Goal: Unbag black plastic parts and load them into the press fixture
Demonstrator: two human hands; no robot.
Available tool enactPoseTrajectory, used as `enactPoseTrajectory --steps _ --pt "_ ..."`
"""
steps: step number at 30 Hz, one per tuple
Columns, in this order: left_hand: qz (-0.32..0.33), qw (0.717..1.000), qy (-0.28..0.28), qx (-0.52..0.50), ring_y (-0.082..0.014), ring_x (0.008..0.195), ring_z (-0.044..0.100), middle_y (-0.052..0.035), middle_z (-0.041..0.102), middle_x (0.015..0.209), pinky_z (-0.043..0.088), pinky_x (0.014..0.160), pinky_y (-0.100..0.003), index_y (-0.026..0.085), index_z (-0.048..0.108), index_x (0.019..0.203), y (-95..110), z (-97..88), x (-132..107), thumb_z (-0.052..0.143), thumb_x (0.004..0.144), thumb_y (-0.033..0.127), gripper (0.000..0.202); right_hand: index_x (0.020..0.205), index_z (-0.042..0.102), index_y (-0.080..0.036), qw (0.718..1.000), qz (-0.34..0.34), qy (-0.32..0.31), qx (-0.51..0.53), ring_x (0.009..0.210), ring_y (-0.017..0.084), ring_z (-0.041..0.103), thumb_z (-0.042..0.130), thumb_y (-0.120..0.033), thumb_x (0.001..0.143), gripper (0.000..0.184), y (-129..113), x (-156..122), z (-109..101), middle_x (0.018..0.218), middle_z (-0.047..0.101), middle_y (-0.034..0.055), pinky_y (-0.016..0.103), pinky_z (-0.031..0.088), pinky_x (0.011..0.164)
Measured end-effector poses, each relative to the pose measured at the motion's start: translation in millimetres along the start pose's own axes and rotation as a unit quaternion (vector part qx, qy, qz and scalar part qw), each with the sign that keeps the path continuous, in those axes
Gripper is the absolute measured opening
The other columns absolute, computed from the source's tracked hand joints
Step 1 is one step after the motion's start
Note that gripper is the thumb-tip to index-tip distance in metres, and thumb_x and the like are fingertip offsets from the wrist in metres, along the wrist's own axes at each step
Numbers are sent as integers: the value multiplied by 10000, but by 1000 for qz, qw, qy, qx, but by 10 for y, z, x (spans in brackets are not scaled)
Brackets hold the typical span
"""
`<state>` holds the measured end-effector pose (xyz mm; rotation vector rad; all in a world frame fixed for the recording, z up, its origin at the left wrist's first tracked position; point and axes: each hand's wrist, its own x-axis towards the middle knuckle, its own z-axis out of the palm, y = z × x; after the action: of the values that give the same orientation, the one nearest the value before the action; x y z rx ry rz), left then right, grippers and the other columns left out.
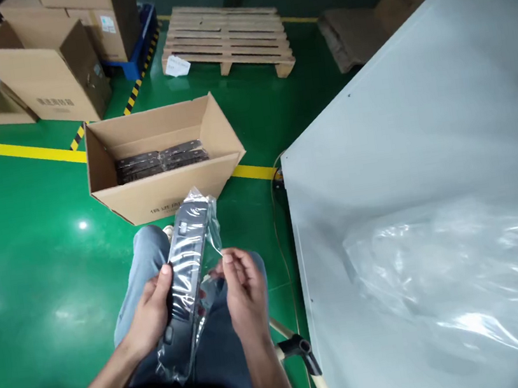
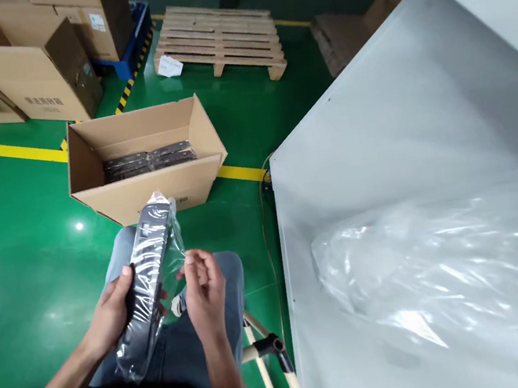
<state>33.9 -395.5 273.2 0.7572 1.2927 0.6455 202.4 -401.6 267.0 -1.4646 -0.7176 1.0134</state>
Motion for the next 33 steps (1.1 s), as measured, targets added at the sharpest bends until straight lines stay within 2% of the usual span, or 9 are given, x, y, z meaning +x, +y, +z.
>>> enactPoseTrajectory --steps 4,7,12,17,24,26,28,31,33 --pt "20 999 -4 36 -299 847 745 -59 751 793 610 748 -366 188 751 1053 -31 22 -135 559 925 796 650 1246 710 -210 992 -98 38 -71 859 195 724 742 -526 914 459 -163 94 -41 987 756 70 337 625 793" --pt "41 996 -29 70 -289 877 732 -52 736 770 611 796 -362 195 750 1016 -68 44 -231 586 929 768 603 1048 772 -200 985 -115 75 -101 735 177 682 705 -518 939 342 -256 170 -53 824 731 38 321 596 724" --pt "-28 995 -97 15 -314 883 750 -92 745 766 629 820 -412 175 762 973 -98 36 -299 605 885 814 664 917 768 -187 994 0 104 35 454 88 456 720 -618 891 434 -179 216 -84 623 537 -55 256 463 471" --pt "-169 968 -158 -99 -284 573 720 -115 734 703 613 573 -404 138 727 912 -96 43 -296 591 798 917 799 896 767 -180 973 111 73 189 432 47 361 879 -576 709 451 -141 199 -148 633 534 -80 251 443 461" --pt "-165 966 -166 -106 -285 549 715 -139 747 708 573 501 -347 82 736 1012 -28 111 -288 716 759 860 818 731 723 -178 941 166 153 252 456 73 406 802 -377 663 224 -113 297 -249 502 475 -83 238 427 498" --pt "-158 971 -156 -89 -277 549 709 -138 746 709 571 513 -347 81 743 1005 -37 123 -267 718 766 855 811 719 711 -178 937 161 180 252 488 83 452 779 -345 652 192 -63 297 -268 515 511 -67 234 434 517" --pt "-133 981 -119 -76 -276 594 717 -128 747 722 587 567 -358 96 748 966 -52 118 -229 685 779 871 800 869 759 -174 944 144 171 242 547 100 527 772 -423 710 296 -9 237 -280 616 617 -35 242 471 557" --pt "-30 999 -16 -20 -265 756 728 -99 748 770 596 713 -347 137 738 883 -41 82 -153 622 840 859 733 1187 742 -195 975 108 110 160 661 138 638 731 -611 813 560 81 6 -254 833 723 10 280 545 630" --pt "33 997 56 42 -241 776 689 -75 725 764 566 737 -329 163 715 822 -11 56 -108 552 889 854 714 1268 711 -203 993 100 32 58 690 155 664 790 -611 797 629 153 -216 -193 853 726 12 294 568 654"
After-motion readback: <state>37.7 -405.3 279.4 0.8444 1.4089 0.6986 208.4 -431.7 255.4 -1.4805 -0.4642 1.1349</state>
